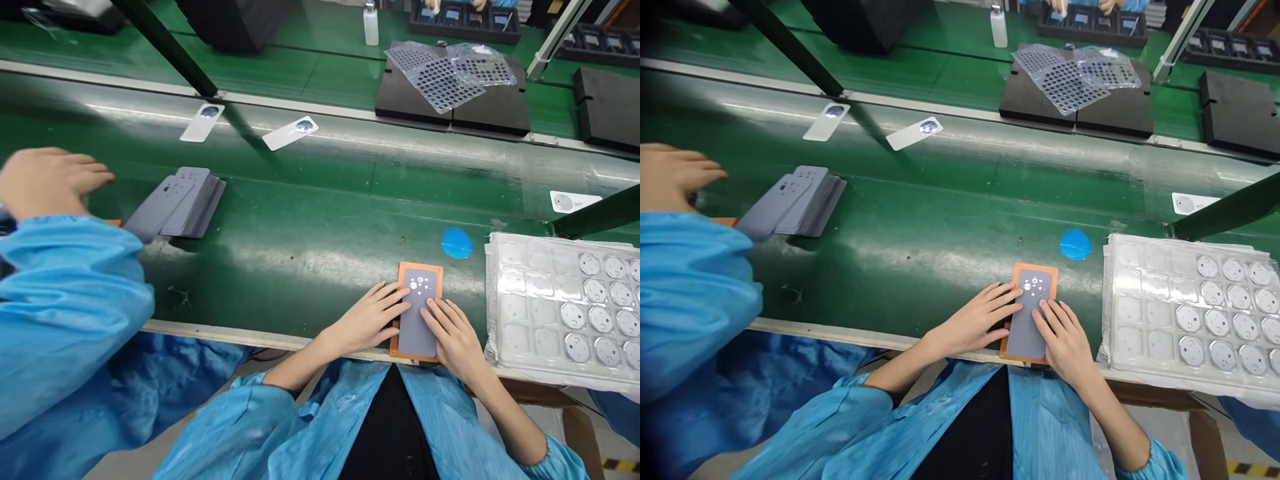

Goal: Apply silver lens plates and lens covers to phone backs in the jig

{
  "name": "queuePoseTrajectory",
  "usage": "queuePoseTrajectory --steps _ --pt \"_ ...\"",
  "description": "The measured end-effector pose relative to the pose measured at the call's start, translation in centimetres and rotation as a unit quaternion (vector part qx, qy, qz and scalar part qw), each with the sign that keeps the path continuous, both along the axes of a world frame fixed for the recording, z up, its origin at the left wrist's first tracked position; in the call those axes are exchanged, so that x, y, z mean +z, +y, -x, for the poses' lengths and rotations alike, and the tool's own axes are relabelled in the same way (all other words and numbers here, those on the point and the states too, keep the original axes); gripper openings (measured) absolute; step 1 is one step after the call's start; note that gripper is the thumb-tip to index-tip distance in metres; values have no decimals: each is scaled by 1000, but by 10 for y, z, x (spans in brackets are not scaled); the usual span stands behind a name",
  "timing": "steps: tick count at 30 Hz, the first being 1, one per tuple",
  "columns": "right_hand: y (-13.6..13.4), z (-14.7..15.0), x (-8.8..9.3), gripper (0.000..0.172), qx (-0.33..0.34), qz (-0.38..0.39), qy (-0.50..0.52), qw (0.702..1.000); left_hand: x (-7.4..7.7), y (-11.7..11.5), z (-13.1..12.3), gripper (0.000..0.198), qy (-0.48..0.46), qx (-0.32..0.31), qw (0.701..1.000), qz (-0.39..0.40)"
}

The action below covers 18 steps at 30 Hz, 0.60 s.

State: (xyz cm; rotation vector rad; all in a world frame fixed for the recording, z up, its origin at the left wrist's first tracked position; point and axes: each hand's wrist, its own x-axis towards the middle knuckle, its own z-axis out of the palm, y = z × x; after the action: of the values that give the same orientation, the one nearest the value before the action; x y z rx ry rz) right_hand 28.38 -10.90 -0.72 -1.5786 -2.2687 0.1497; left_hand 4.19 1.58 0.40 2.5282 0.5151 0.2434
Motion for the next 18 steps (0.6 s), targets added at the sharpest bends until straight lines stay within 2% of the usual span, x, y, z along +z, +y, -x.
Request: queuePoseTrajectory --steps 3,5,7,9,11,12,15,18 --pt "0 -3 8 56 -10 -24 159 987 -2 4 -3 62 -87 80 991 57" --pt "1 -4 14 46 -39 -3 317 948 1 5 -11 62 -160 149 971 94" --pt "3 -5 17 36 -72 38 487 870 8 3 -22 50 -245 179 942 143" --pt "5 -4 16 28 -90 68 624 773 18 0 -32 29 -320 172 911 194" --pt "8 -3 13 20 -94 90 706 697 28 -3 -39 13 -364 151 893 219" --pt "8 -3 12 17 -95 101 729 671 33 -5 -41 10 -375 142 889 219" --pt "8 -4 10 11 -110 127 758 630 44 -8 -45 9 -387 129 890 202" --pt "7 -4 12 10 -124 121 752 636 47 -10 -46 10 -383 130 891 208"
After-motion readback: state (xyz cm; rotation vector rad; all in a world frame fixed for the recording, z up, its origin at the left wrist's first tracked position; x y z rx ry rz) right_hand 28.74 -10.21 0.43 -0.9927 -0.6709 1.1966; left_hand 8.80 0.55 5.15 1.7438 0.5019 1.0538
